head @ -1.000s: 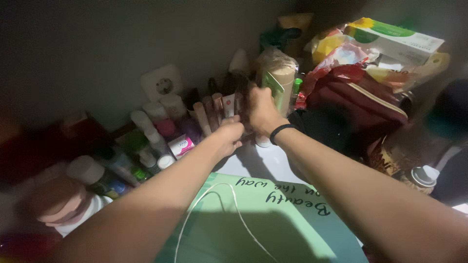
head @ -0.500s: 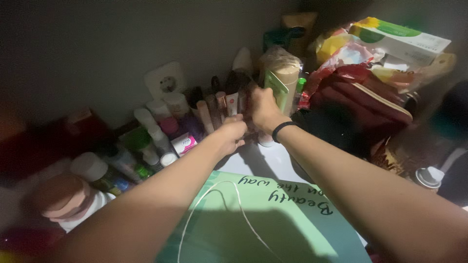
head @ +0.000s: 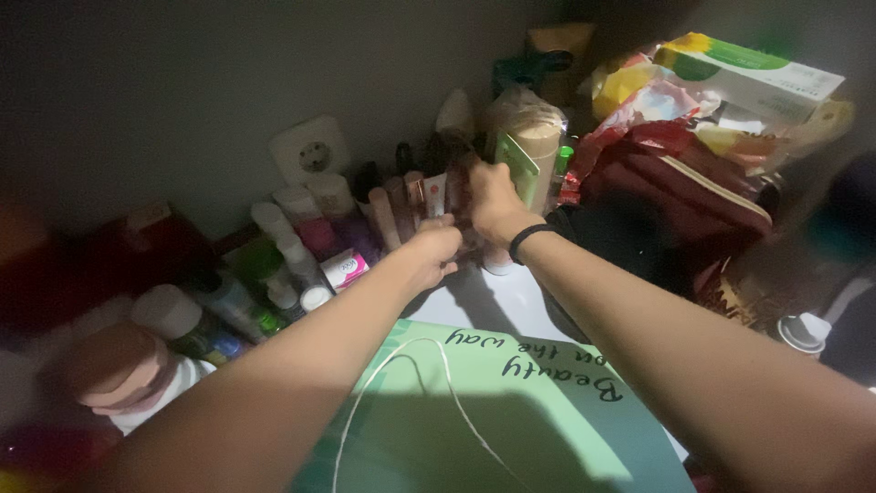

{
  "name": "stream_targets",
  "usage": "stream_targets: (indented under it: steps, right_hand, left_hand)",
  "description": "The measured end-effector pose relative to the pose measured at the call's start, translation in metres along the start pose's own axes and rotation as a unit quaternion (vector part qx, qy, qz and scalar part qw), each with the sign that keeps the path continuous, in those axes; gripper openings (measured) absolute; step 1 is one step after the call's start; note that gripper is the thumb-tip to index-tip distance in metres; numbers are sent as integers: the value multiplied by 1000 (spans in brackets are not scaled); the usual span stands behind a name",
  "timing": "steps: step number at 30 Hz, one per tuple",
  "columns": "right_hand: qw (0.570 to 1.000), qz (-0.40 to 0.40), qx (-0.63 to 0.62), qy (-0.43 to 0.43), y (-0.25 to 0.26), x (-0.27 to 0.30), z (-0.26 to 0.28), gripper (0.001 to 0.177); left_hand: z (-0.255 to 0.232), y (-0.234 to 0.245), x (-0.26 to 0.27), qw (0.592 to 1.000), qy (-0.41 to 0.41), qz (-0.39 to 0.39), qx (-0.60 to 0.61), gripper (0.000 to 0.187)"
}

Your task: The person moves various cosmetic items and makeup products from a cluttered surface into a paper shopping bag and an organizer tray.

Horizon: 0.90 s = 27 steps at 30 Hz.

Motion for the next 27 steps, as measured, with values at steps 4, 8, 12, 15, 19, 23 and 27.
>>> stream_targets:
  steps: [4,8,12,15,19,23,27]
  right_hand:
    - [1000,22,15,-13,0,-1,1,25]
    - [997,-4,74,17,7,11,20,28]
    - [995,5,100,23,17,50,49,27]
    - [997,-3,72,38,28,76,72,26]
    - [986,-90,-5,142,51,109,110,42]
    - [998,-52,27,25,61,119,121,34]
    - [997,-50,34,-40,65,126,131,20]
  left_hand:
    - [0,0,-3,1000,2,-4,-9,67]
    - [3,0,-9,1000,6,-17,-22,48]
    - [9,-7,-11,997,-32,60,33,31]
    - [10,-5,4,997,-40,66,24,34]
    - [8,-2,20,992,-56,90,-74,28]
    - [8,6,28,972,-150,113,-141,33]
    - [11,22,53,967,-180,97,-153,43]
Point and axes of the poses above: each hand's wrist, its own x-axis away from the middle knuckle, its own y-axis out of the back of the hand, z = x × y, the point moved 4 cm from there along -x, towards the middle knuckle, and after that the axes turned 3 degrees about y, right-handed, at the moved point
